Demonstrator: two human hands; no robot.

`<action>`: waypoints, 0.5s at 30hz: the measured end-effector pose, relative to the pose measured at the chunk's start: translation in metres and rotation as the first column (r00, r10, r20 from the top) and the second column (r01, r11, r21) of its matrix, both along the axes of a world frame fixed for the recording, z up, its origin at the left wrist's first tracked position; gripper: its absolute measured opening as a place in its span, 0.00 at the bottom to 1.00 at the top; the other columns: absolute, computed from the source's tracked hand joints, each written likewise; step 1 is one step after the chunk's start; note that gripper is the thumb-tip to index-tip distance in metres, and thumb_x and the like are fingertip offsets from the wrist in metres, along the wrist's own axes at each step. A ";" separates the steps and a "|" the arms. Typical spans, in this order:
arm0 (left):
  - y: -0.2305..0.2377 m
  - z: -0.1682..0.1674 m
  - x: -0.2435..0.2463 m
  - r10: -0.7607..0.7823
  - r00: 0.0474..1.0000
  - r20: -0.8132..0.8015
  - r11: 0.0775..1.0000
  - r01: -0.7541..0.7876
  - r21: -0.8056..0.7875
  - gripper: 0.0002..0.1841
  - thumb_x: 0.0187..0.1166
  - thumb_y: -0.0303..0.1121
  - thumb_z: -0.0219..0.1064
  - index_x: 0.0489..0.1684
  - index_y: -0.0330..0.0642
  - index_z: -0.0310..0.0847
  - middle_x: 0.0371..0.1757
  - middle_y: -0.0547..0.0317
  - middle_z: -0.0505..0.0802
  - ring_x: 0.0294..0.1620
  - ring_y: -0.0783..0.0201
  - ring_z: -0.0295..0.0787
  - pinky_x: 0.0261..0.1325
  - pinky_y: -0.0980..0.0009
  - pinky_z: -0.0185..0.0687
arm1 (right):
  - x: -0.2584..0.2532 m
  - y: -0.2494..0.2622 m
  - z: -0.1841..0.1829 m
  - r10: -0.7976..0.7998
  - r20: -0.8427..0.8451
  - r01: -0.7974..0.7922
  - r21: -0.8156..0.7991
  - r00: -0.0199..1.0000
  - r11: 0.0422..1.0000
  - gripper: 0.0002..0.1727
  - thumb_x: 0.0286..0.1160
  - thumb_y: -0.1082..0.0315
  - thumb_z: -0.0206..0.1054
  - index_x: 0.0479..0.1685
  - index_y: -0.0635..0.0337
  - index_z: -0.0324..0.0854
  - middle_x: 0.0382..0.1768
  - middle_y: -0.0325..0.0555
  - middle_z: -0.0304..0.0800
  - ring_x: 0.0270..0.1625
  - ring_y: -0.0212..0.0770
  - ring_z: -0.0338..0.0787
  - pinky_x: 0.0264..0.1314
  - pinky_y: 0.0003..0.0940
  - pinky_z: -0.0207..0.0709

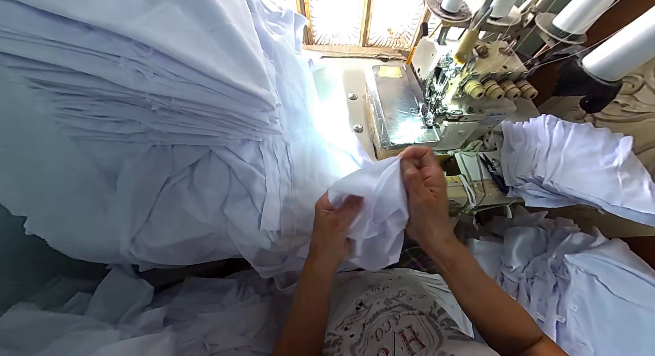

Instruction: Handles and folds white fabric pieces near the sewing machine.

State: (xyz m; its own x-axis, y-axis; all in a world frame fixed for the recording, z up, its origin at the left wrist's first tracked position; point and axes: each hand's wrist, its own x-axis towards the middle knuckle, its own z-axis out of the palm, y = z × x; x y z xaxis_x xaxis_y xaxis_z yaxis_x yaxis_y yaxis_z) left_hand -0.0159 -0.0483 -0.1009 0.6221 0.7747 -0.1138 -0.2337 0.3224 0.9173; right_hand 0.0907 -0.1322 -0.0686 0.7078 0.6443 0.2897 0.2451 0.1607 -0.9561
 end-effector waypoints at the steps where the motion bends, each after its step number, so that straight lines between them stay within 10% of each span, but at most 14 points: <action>1: 0.002 0.004 -0.002 -0.020 0.998 0.064 1.000 0.022 -0.020 0.12 0.80 0.18 0.60 0.41 0.47 0.86 0.30 0.72 0.94 0.30 0.79 0.91 0.37 0.79 0.90 | 0.010 -0.005 0.003 -0.056 0.141 0.062 -0.043 0.988 0.997 0.05 0.88 0.70 0.54 0.53 0.50 0.72 0.26 0.24 0.78 0.23 0.14 0.77 0.25 0.12 0.73; 4: 0.014 0.008 -0.014 -0.175 0.984 0.011 0.950 0.166 0.265 0.13 0.68 0.24 0.74 0.50 0.46 0.87 0.32 0.73 0.91 0.31 0.79 0.88 0.37 0.81 0.88 | 0.049 -0.021 0.001 -0.182 0.576 0.316 -0.141 0.797 0.938 0.11 0.88 0.69 0.55 0.61 0.63 0.70 0.31 0.43 0.78 0.22 0.28 0.76 0.23 0.24 0.73; 7: 0.014 0.017 -0.012 -0.026 0.939 -0.344 0.721 0.256 0.644 0.22 0.60 0.31 0.84 0.54 0.39 0.87 0.33 0.63 0.89 0.29 0.74 0.86 0.34 0.78 0.85 | 0.060 -0.026 0.002 -0.223 0.666 0.448 -0.186 0.712 0.874 0.12 0.90 0.68 0.52 0.62 0.64 0.70 0.29 0.47 0.77 0.20 0.35 0.75 0.20 0.31 0.71; 12: 0.016 0.002 0.024 0.345 0.793 -0.501 0.412 0.352 0.841 0.18 0.67 0.26 0.80 0.52 0.26 0.87 0.42 0.33 0.92 0.34 0.37 0.91 0.36 0.40 0.83 | 0.025 -0.032 0.017 -0.003 0.039 0.009 -0.145 0.999 0.989 0.06 0.88 0.70 0.53 0.53 0.48 0.73 0.25 0.26 0.77 0.22 0.16 0.77 0.24 0.15 0.74; 15: 0.021 -0.012 0.041 0.244 0.785 -0.569 0.461 0.423 0.780 0.11 0.70 0.21 0.72 0.47 0.25 0.86 0.44 0.32 0.89 0.40 0.33 0.89 0.41 0.36 0.81 | 0.004 -0.040 0.028 0.369 -0.485 -0.327 0.172 0.793 0.929 0.14 0.87 0.69 0.51 0.43 0.45 0.83 0.26 0.27 0.87 0.28 0.18 0.86 0.32 0.16 0.83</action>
State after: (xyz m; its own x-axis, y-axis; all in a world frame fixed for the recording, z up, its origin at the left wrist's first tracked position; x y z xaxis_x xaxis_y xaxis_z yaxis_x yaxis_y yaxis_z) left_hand 0.0250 -0.0274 -0.1131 0.7642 0.6061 0.2207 0.3683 -0.6910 0.6220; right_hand 0.0950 -0.1717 -0.0402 0.4995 0.8662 0.0160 -0.3494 0.2183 -0.9112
